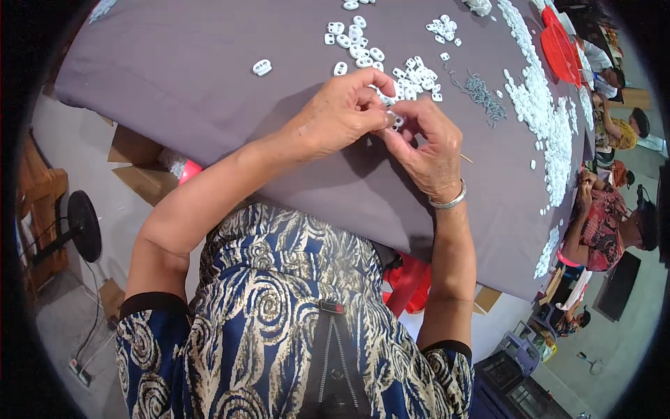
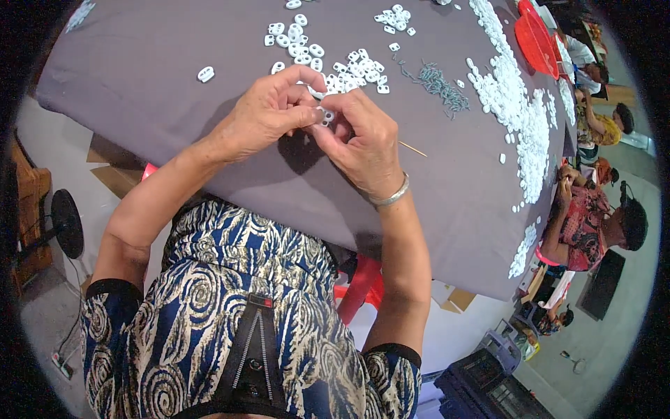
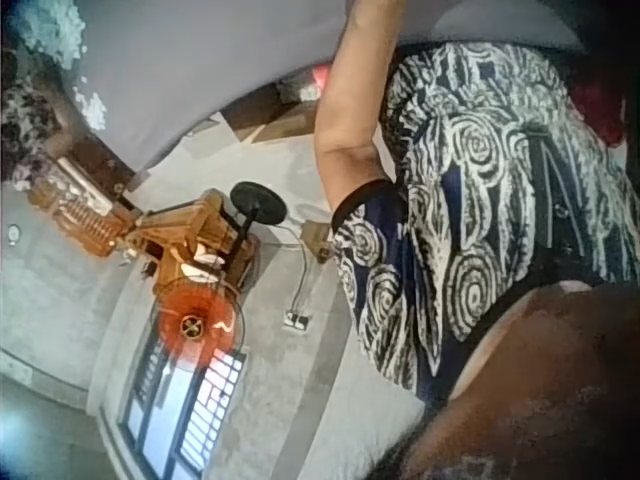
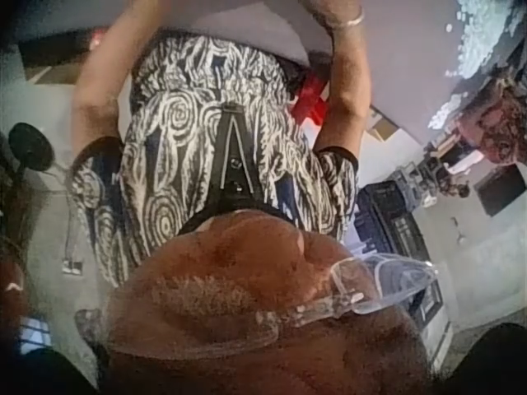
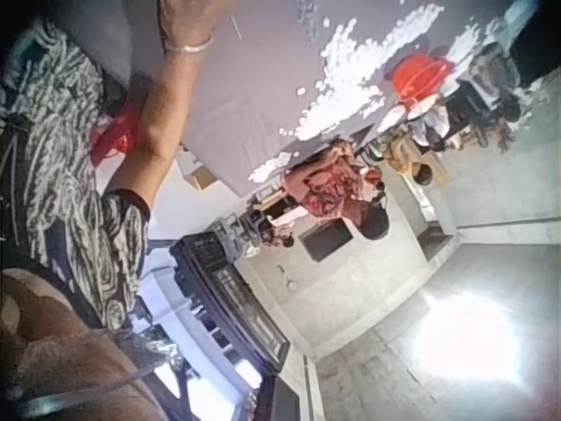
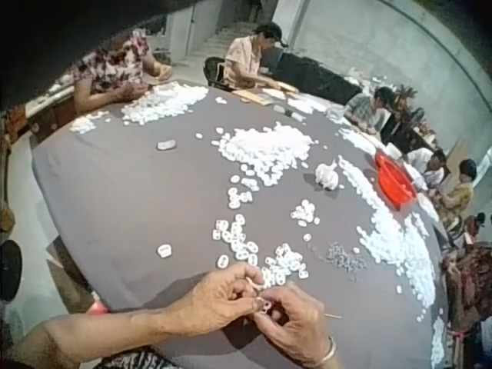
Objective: The person sorts small white plastic components by hand on a table, inspecting them one by one.
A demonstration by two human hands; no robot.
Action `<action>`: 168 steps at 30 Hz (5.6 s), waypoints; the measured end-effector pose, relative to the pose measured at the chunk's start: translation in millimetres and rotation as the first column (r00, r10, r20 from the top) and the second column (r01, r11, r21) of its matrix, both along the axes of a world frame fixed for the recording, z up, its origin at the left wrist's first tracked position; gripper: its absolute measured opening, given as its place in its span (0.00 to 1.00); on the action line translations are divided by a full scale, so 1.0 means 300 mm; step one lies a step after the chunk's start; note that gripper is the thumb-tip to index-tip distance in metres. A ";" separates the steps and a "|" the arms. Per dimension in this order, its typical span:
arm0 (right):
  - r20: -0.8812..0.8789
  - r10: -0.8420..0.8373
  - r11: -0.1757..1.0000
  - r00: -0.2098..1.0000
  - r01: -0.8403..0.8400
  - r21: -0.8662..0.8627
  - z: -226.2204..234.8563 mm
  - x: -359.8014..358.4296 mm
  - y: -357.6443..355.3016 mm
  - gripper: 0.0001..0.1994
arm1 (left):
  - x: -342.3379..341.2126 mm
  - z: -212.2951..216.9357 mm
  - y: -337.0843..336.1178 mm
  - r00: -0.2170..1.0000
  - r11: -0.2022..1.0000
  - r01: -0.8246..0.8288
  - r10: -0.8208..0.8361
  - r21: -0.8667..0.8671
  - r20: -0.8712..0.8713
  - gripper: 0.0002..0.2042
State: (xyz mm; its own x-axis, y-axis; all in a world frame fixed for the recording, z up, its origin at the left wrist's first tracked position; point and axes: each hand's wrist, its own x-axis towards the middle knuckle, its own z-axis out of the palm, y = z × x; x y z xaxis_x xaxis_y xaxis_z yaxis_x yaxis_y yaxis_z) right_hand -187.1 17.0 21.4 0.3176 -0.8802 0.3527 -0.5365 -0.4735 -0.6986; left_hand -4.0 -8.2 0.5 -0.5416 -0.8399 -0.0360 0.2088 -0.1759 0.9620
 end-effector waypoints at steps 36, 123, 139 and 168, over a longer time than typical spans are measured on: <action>-0.161 0.068 0.997 0.985 -0.074 -0.028 -0.045 0.107 0.073 0.13 | -0.119 0.040 0.137 0.868 0.888 -0.442 0.459 0.125 -0.191 0.16; -0.180 -0.261 0.959 0.948 0.234 -0.160 -0.031 -0.015 -0.037 0.05 | -0.059 0.016 0.023 0.873 0.745 -0.132 0.399 -0.653 0.279 0.17; 0.304 -0.331 0.876 0.893 0.171 0.450 -0.024 0.065 0.023 0.05 | -0.051 -0.003 0.058 0.846 0.795 -0.315 0.483 -0.519 0.227 0.09; 0.519 -0.294 0.795 0.803 -0.095 0.599 -0.019 0.049 0.008 0.02 | 0.005 0.008 0.069 0.964 0.966 -0.252 0.256 -0.053 0.075 0.09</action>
